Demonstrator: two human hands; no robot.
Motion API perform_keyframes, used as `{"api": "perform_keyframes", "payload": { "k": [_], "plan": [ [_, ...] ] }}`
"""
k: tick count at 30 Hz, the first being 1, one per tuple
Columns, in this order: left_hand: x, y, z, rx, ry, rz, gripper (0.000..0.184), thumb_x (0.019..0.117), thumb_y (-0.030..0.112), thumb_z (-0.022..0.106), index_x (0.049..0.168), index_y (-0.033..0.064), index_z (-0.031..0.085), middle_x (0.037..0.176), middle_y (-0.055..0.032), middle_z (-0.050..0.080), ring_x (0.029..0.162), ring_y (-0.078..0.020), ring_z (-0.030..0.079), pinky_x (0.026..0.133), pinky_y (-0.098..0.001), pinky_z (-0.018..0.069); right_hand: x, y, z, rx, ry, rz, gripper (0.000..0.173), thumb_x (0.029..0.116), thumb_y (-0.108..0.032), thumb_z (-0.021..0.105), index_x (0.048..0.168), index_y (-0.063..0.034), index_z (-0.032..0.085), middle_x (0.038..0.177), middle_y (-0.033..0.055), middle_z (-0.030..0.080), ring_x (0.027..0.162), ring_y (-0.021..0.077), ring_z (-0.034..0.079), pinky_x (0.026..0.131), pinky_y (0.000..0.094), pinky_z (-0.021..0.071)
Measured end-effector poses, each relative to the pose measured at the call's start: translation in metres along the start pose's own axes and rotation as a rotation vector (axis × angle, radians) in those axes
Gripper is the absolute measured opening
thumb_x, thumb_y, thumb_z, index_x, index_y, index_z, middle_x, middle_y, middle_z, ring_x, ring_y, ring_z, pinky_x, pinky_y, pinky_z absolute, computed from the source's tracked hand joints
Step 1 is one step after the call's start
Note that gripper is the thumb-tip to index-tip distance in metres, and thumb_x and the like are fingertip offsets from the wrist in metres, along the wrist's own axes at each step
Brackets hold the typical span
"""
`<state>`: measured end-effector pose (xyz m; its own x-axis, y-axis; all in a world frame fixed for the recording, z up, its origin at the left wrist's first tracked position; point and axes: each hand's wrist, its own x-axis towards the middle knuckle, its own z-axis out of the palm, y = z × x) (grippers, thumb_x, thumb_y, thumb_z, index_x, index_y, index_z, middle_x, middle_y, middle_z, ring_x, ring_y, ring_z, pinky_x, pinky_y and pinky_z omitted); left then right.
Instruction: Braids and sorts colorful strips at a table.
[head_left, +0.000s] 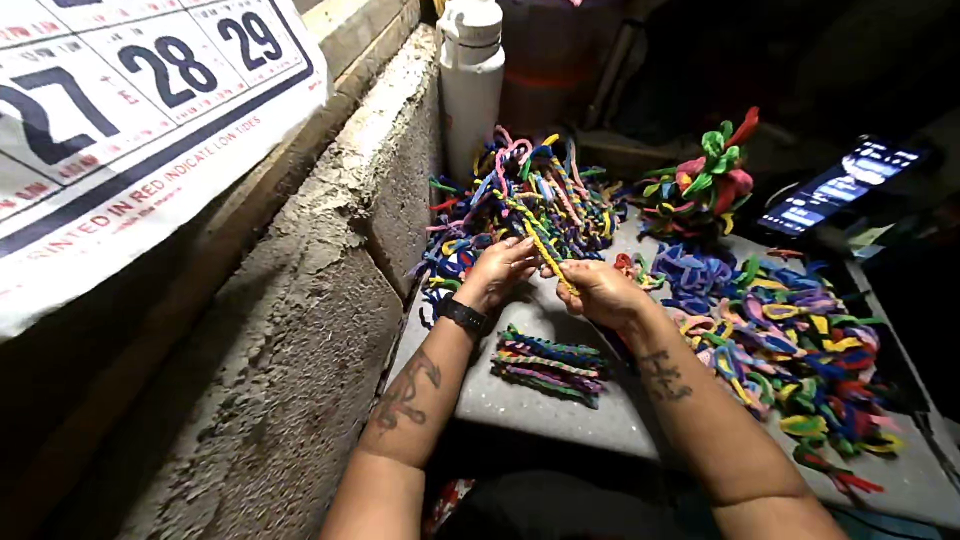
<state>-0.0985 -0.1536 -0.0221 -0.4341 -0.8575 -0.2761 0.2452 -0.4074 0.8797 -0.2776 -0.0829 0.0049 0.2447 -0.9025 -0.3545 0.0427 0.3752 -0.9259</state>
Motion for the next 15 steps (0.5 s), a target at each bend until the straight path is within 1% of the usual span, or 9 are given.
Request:
{"api": "perform_keyframes", "payload": {
  "k": [1, 2, 4, 5, 6, 8, 10, 12, 15],
  "plan": [
    [-0.002, -0.002, -0.001, 0.015, -0.011, 0.028, 0.031, 0.1086, 0.021, 0.049, 0.133, 0.0024, 0.049, 0.101, -0.0049, 0.068, 0.084, -0.0103, 0.068, 0.077, -0.0276, 0.0578, -0.001, 0.003, 0.0, -0.065, 0.003, -0.014, 0.036, 0.1115, -0.017, 0.029, 0.118, -0.0003, 0.059, 0.064, -0.0037, 0.056, 0.05, 0.0015, 0.05, 0.051, 0.0165, 0.0456],
    [-0.006, -0.004, -0.002, 0.034, -0.029, 0.061, 0.033, 0.1083, 0.022, 0.05, 0.135, 0.0027, 0.048, 0.101, -0.0053, 0.067, 0.083, -0.0111, 0.068, 0.077, -0.0293, 0.0586, -0.002, 0.004, 0.001, -0.143, 0.025, -0.017, 0.033, 0.1121, -0.018, 0.031, 0.12, 0.0008, 0.058, 0.065, -0.0026, 0.057, 0.051, 0.0021, 0.05, 0.052, 0.0171, 0.0459],
    [-0.015, -0.01, -0.006, 0.093, -0.081, 0.103, 0.046, 0.1072, 0.024, 0.052, 0.149, 0.0062, 0.04, 0.111, -0.0074, 0.066, 0.089, -0.0137, 0.068, 0.08, -0.033, 0.0592, -0.004, 0.008, 0.002, -0.31, 0.105, -0.029, 0.03, 0.1119, -0.018, 0.038, 0.117, 0.0023, 0.059, 0.067, -0.0004, 0.059, 0.052, 0.0035, 0.051, 0.053, 0.0189, 0.0451],
    [-0.02, -0.013, -0.008, 0.156, -0.086, 0.12, 0.05, 0.1055, 0.025, 0.056, 0.151, 0.0097, 0.04, 0.117, -0.0078, 0.066, 0.091, -0.0138, 0.068, 0.081, -0.0329, 0.0587, -0.005, 0.011, 0.002, -0.389, 0.141, -0.037, 0.03, 0.1114, -0.019, 0.041, 0.116, 0.0022, 0.062, 0.07, 0.0007, 0.06, 0.054, 0.0045, 0.051, 0.054, 0.0204, 0.0451],
    [-0.022, -0.014, -0.009, 0.208, -0.073, 0.143, 0.05, 0.1042, 0.024, 0.059, 0.15, 0.01, 0.043, 0.116, -0.0072, 0.068, 0.089, -0.0123, 0.068, 0.079, -0.0311, 0.0584, -0.007, 0.012, 0.001, -0.453, 0.165, -0.05, 0.03, 0.1109, -0.02, 0.044, 0.114, 0.0016, 0.064, 0.073, 0.0014, 0.061, 0.056, 0.0051, 0.051, 0.055, 0.0217, 0.0455],
    [-0.018, -0.014, -0.008, 0.212, -0.043, 0.16, 0.04, 0.1026, 0.017, 0.061, 0.139, 0.0057, 0.052, 0.106, -0.0062, 0.07, 0.083, -0.0102, 0.068, 0.074, -0.0276, 0.0583, -0.013, 0.015, 0.0, -0.525, 0.184, -0.064, 0.029, 0.1105, -0.021, 0.045, 0.112, -0.0001, 0.065, 0.079, 0.0013, 0.063, 0.059, 0.0042, 0.053, 0.058, 0.0219, 0.0471],
    [-0.015, -0.009, -0.004, 0.166, -0.035, 0.117, 0.03, 0.1034, 0.011, 0.058, 0.131, 0.0002, 0.053, 0.099, -0.0056, 0.068, 0.08, -0.0096, 0.068, 0.073, -0.0269, 0.0597, -0.021, 0.014, -0.003, -0.567, 0.195, -0.058, 0.029, 0.1104, -0.02, 0.046, 0.113, -0.0002, 0.067, 0.083, 0.0018, 0.065, 0.062, 0.0034, 0.056, 0.06, 0.0215, 0.0495],
    [-0.015, -0.007, -0.003, 0.152, -0.071, 0.067, 0.031, 0.1062, 0.011, 0.053, 0.135, -0.0001, 0.054, 0.104, -0.0062, 0.068, 0.084, -0.0096, 0.069, 0.076, -0.0269, 0.0602, -0.028, 0.012, -0.012, -0.589, 0.176, -0.039, 0.028, 0.1103, -0.019, 0.046, 0.112, -0.0012, 0.068, 0.083, 0.0013, 0.067, 0.063, 0.0034, 0.058, 0.062, 0.0219, 0.0511],
    [-0.017, -0.008, -0.005, 0.144, -0.131, 0.049, 0.033, 0.1072, 0.012, 0.05, 0.138, 0.0013, 0.054, 0.111, -0.0058, 0.069, 0.089, -0.0093, 0.069, 0.082, -0.027, 0.0596, -0.034, 0.012, -0.021, -0.541, 0.155, -0.052, 0.028, 0.1101, -0.018, 0.046, 0.115, -0.0017, 0.069, 0.078, 0.0005, 0.067, 0.059, 0.0038, 0.058, 0.058, 0.0213, 0.0505]
  ]
}}
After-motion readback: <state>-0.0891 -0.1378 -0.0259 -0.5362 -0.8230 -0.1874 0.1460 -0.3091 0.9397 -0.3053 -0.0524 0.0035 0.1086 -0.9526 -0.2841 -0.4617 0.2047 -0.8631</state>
